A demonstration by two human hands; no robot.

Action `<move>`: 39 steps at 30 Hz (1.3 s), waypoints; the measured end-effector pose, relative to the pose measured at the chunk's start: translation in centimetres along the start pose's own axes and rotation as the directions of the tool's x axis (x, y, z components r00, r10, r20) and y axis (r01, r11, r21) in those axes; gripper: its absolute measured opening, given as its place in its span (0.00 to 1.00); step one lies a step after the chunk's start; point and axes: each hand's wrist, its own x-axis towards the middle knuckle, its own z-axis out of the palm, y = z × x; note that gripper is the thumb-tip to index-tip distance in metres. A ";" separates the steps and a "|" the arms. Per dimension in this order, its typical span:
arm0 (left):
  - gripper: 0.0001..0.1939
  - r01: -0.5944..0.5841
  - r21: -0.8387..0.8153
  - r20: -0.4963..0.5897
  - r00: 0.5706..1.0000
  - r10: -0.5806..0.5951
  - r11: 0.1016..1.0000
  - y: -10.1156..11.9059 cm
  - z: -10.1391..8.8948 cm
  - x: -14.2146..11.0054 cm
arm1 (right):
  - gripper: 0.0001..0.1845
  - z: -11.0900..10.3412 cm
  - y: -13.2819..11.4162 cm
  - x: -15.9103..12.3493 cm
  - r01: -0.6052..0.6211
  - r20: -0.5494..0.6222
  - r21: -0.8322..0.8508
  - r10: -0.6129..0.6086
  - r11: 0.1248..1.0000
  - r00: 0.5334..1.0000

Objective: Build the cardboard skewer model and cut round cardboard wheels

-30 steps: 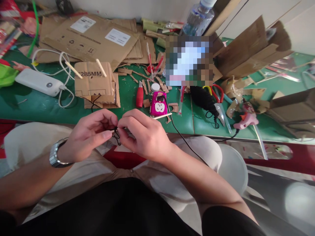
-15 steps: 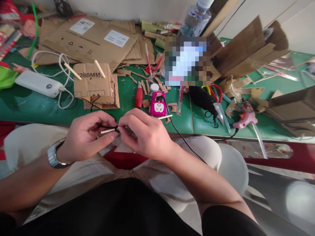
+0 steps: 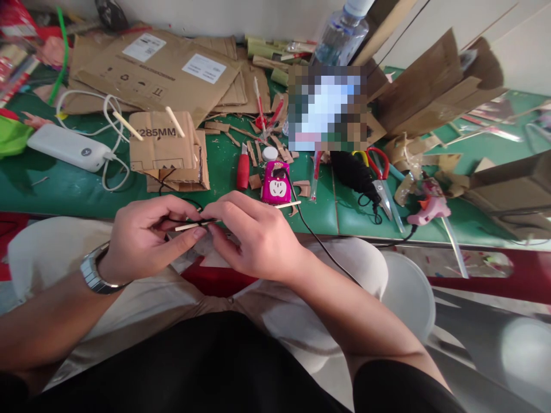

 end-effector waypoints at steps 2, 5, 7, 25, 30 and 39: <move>0.05 -0.028 0.028 -0.015 0.999 0.029 0.999 -0.1 0.0 0.0 | 0.10 0.0 0.1 0.0 0.002 -0.002 -0.011 -0.002 1.000 1.000; 0.05 -0.068 0.075 -0.039 0.997 0.071 0.995 -0.2 0.0 0.1 | 0.09 -0.1 0.2 0.1 0.001 -0.002 -0.021 -0.001 1.000 1.000; 0.06 -0.081 0.090 -0.052 0.995 0.086 0.993 -0.3 0.0 0.1 | 0.08 -0.2 0.3 0.1 0.003 -0.002 -0.023 -0.003 1.000 1.000; 0.07 -0.088 0.121 -0.121 0.987 0.102 0.989 -0.5 0.2 0.1 | 0.09 -0.5 0.7 0.1 -0.010 0.006 -0.029 0.011 1.000 1.000; 0.07 -0.085 0.140 -0.149 0.983 0.106 0.986 -0.6 0.1 0.0 | 0.08 -0.7 0.9 0.2 -0.023 0.020 -0.045 0.024 0.999 1.000; 0.08 -0.079 0.120 -0.187 0.977 0.101 0.990 -1.0 0.2 0.0 | 0.06 -1.8 1.8 0.5 -0.007 0.032 -0.106 0.011 0.994 0.999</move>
